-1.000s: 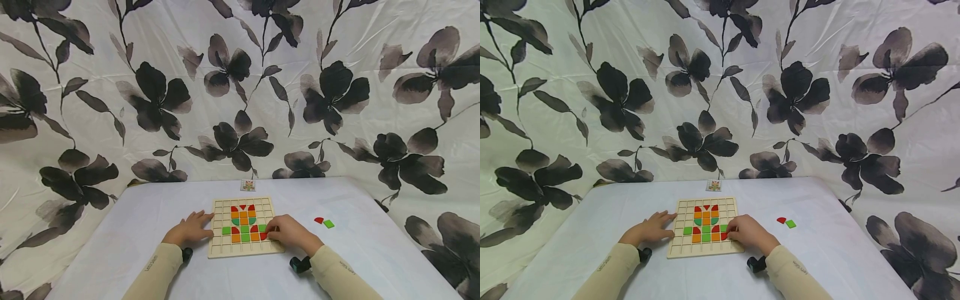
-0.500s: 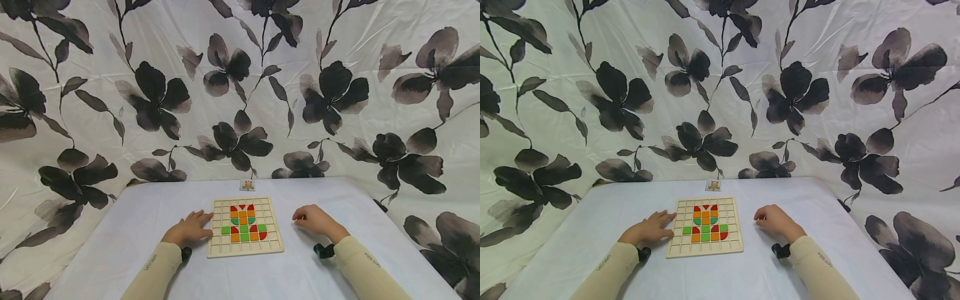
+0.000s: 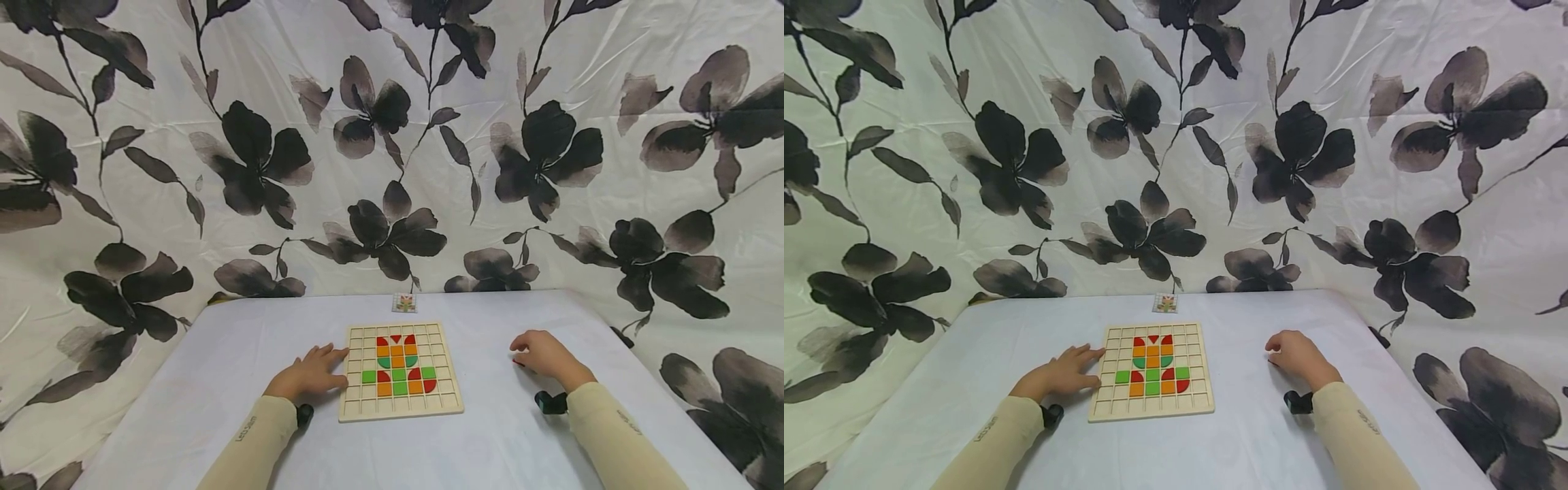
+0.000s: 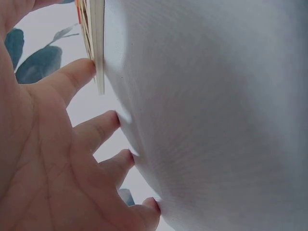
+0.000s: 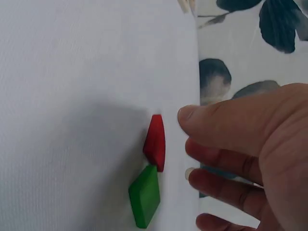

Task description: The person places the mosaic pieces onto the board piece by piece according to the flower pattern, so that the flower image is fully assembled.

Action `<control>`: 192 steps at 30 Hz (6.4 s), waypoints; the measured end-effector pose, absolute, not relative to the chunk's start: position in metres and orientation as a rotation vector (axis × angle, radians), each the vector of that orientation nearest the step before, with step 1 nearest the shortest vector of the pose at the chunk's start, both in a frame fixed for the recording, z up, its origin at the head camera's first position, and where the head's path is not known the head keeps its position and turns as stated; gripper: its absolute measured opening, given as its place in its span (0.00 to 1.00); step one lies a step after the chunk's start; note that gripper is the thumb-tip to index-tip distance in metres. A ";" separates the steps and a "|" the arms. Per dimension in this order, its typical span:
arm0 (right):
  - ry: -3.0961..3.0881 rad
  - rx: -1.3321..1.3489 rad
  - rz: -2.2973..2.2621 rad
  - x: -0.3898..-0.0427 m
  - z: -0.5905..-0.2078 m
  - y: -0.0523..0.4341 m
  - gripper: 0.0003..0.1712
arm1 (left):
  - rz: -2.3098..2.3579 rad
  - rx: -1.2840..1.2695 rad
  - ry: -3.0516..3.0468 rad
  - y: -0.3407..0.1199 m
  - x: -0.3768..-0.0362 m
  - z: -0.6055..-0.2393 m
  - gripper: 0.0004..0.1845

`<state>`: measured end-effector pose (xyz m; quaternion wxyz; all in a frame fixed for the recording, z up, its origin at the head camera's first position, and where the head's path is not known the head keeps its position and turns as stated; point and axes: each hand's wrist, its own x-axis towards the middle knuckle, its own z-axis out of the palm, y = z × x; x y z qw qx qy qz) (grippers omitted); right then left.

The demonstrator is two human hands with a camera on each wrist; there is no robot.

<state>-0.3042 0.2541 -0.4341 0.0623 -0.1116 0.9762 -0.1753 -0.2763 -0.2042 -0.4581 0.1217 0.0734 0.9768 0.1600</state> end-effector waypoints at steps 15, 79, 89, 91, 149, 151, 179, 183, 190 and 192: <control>2.917 -0.170 -0.525 -0.304 -0.442 0.266 0.14 | 0.457 0.209 2.862 -0.203 -0.277 -0.460 0.39; 2.726 -0.944 -0.778 -0.287 -0.420 0.049 0.03 | 0.495 0.205 2.853 -0.204 -0.271 -0.453 0.38; 2.649 -1.068 -0.722 -0.285 -0.426 0.024 0.03 | 0.490 0.218 2.850 -0.205 -0.270 -0.452 0.37; 2.638 -1.090 -0.698 -0.284 -0.427 0.020 0.03 | 0.495 0.219 2.849 -0.205 -0.270 -0.452 0.37; 2.927 -1.032 -0.426 -0.282 -0.440 0.059 0.05 | 0.486 0.204 2.853 -0.203 -0.272 -0.456 0.38; 2.935 -0.976 -0.432 -0.284 -0.440 0.071 0.05 | 0.482 0.212 2.860 -0.204 -0.273 -0.457 0.38; 3.038 -0.338 -0.430 -0.289 -0.432 0.242 0.12 | 0.475 0.214 2.859 -0.204 -0.274 -0.457 0.38; 3.020 -0.250 -0.442 -0.287 -0.432 0.260 0.15 | 0.468 0.215 2.859 -0.203 -0.272 -0.457 0.38; 3.015 -0.122 -0.388 -0.282 -0.433 0.276 0.20 | 0.475 0.220 2.864 -0.204 -0.272 -0.457 0.37; 3.006 -0.080 -0.379 -0.282 -0.434 0.278 0.22 | 0.477 0.220 2.865 -0.204 -0.272 -0.457 0.37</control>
